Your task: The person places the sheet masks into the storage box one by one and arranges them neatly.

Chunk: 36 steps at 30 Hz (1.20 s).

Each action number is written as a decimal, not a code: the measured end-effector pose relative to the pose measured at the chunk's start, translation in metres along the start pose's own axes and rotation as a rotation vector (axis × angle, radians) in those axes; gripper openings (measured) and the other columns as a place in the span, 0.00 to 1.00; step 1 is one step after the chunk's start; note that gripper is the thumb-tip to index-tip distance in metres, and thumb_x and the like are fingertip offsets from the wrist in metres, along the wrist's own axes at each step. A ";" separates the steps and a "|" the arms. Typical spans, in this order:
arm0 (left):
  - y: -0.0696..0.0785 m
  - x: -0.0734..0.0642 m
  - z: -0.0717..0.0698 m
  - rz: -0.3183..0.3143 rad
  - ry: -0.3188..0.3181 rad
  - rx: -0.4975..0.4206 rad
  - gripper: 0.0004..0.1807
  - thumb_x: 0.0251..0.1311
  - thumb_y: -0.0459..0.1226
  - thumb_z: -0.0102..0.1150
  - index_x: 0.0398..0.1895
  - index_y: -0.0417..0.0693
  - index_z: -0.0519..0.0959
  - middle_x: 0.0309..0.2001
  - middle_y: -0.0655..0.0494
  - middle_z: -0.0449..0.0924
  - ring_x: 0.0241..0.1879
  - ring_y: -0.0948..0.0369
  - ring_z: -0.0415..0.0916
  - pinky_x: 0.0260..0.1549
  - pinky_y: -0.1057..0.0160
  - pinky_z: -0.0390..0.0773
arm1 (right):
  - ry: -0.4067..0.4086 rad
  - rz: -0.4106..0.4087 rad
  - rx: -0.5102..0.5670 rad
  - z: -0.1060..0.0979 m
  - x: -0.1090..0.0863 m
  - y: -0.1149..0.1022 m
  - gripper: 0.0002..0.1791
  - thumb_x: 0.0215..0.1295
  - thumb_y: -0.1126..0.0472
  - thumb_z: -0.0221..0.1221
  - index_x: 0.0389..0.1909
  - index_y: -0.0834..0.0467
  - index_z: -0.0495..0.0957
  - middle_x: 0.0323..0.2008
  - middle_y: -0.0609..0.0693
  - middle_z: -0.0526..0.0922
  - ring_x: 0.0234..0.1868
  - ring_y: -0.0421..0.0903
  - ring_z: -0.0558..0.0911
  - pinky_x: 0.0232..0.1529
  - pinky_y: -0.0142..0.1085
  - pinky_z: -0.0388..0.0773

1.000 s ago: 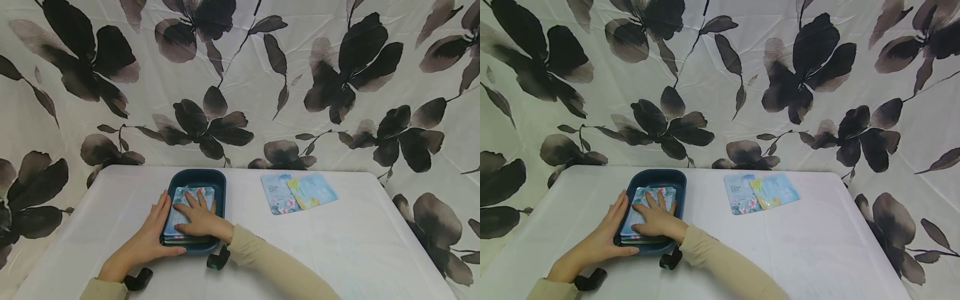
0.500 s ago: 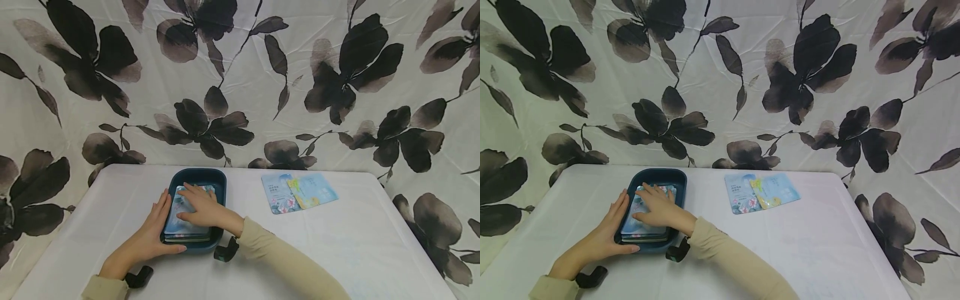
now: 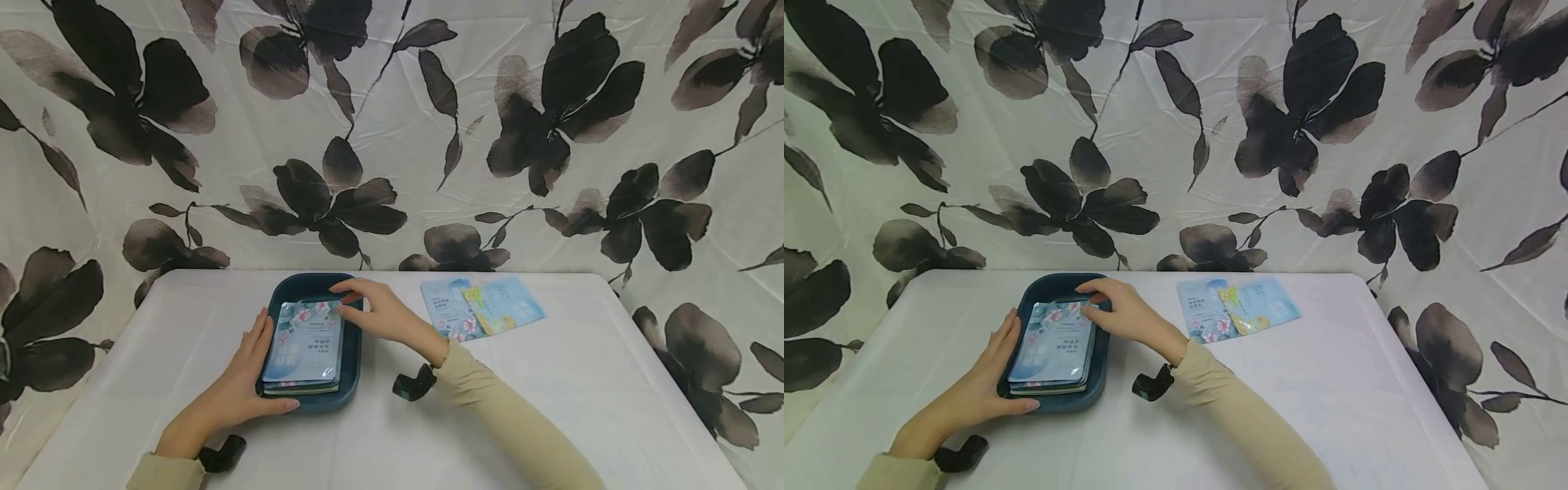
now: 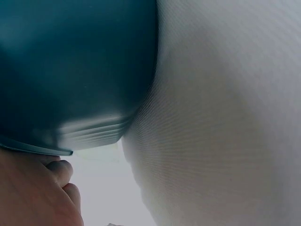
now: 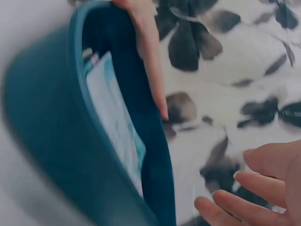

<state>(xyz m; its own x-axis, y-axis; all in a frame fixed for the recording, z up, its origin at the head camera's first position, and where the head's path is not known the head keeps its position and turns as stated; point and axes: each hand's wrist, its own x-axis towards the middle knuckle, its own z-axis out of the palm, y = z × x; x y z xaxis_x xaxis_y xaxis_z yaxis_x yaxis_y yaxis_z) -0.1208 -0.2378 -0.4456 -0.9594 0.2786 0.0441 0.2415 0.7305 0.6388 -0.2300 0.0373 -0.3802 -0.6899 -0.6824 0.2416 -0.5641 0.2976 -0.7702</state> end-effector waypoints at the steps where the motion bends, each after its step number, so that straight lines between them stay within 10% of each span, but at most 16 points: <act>1: 0.000 0.000 0.000 -0.002 0.002 0.002 0.77 0.39 0.60 0.77 0.80 0.47 0.31 0.79 0.52 0.20 0.75 0.36 0.24 0.69 0.32 0.34 | 0.023 0.001 -0.002 -0.005 -0.002 0.004 0.20 0.72 0.61 0.57 0.62 0.61 0.75 0.61 0.54 0.78 0.56 0.51 0.81 0.57 0.45 0.76; 21: -0.003 -0.001 -0.001 -0.012 0.012 -0.002 0.77 0.39 0.60 0.78 0.80 0.47 0.31 0.79 0.50 0.20 0.75 0.35 0.24 0.67 0.30 0.36 | 0.351 0.163 0.195 -0.103 -0.067 0.088 0.14 0.73 0.68 0.54 0.54 0.71 0.78 0.50 0.66 0.82 0.50 0.60 0.82 0.53 0.37 0.79; 36: -0.001 0.000 0.001 0.012 0.013 0.007 0.76 0.39 0.58 0.78 0.80 0.47 0.31 0.79 0.50 0.20 0.76 0.37 0.25 0.69 0.32 0.34 | 0.268 0.423 -0.205 -0.144 -0.106 0.148 0.23 0.67 0.74 0.50 0.63 0.68 0.72 0.64 0.67 0.72 0.69 0.66 0.65 0.67 0.62 0.58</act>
<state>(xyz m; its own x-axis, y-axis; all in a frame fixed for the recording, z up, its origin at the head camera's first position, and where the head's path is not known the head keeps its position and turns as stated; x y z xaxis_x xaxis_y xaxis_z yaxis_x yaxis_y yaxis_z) -0.1209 -0.2380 -0.4473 -0.9582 0.2794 0.0623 0.2543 0.7311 0.6331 -0.3060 0.2500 -0.4348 -0.9524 -0.2885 0.0983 -0.2706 0.6520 -0.7083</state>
